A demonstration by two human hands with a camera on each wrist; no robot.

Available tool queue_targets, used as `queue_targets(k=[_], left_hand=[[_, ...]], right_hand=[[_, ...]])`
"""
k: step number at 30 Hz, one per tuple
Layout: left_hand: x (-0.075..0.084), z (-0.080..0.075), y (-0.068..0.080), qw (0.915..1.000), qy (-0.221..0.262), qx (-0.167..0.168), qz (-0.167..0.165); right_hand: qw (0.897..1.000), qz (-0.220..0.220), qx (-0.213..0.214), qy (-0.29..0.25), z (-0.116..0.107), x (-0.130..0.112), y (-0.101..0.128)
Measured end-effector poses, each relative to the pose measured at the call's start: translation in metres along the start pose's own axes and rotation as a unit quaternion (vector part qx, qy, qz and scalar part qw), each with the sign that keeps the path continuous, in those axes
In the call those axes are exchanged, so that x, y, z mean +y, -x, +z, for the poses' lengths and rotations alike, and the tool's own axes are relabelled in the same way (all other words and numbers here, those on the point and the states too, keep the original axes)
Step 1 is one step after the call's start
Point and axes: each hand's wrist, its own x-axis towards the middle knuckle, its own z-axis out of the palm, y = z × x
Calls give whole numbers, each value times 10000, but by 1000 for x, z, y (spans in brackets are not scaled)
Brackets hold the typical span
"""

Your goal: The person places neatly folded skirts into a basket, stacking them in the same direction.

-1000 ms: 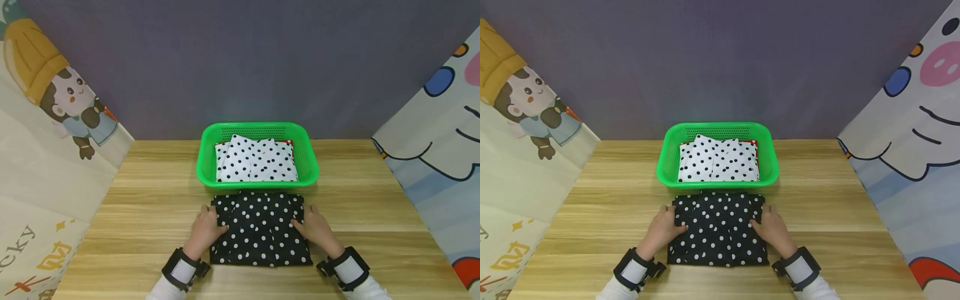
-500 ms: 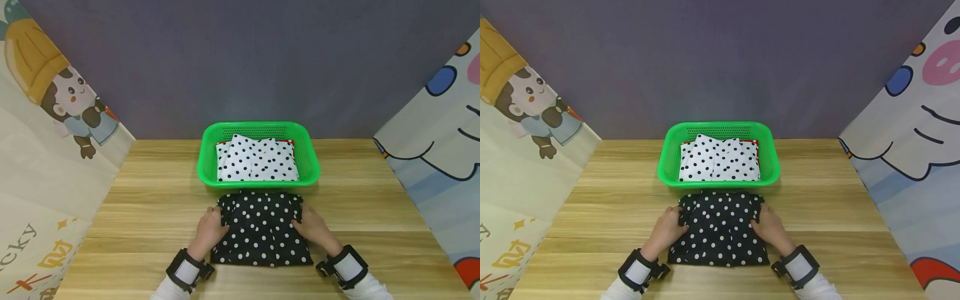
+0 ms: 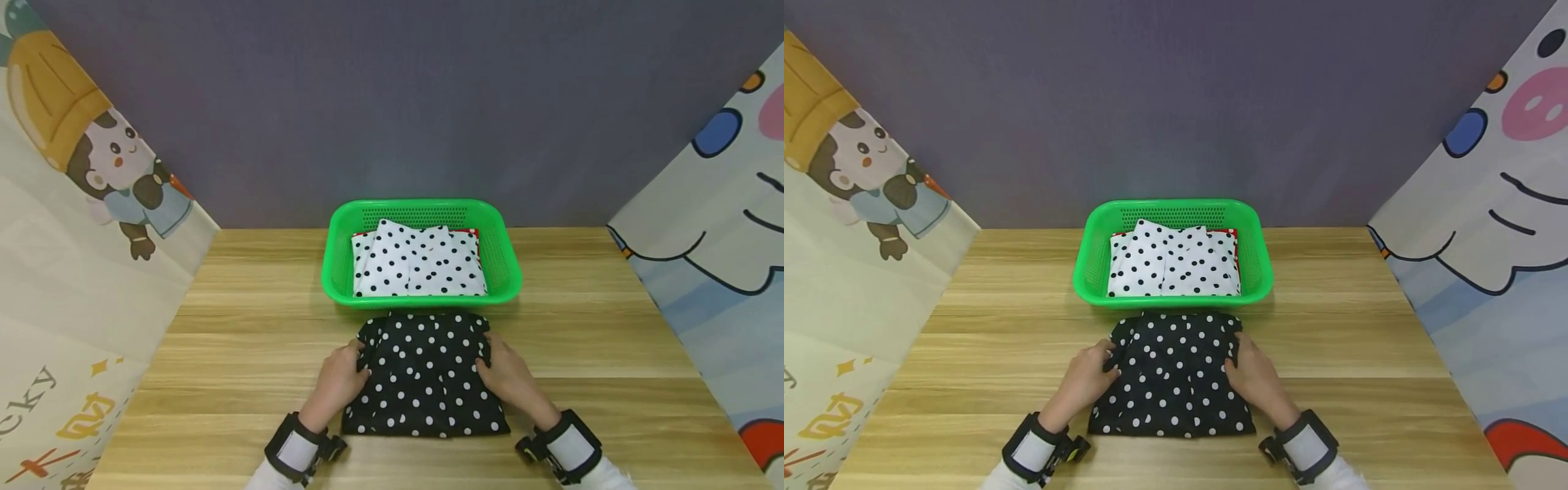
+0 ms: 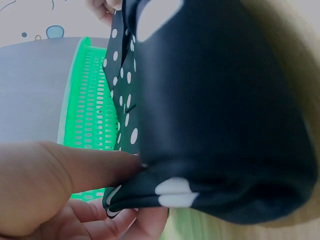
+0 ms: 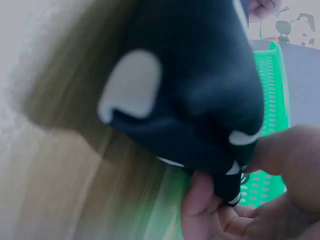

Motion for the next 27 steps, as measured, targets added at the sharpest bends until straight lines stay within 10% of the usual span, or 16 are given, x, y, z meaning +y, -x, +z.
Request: queue_targets(k=[27], left_hand=[[11,-24,37,9953,501,622,543]], right_hand=[[9878,-655,1409,-98,-18,-18,35]])
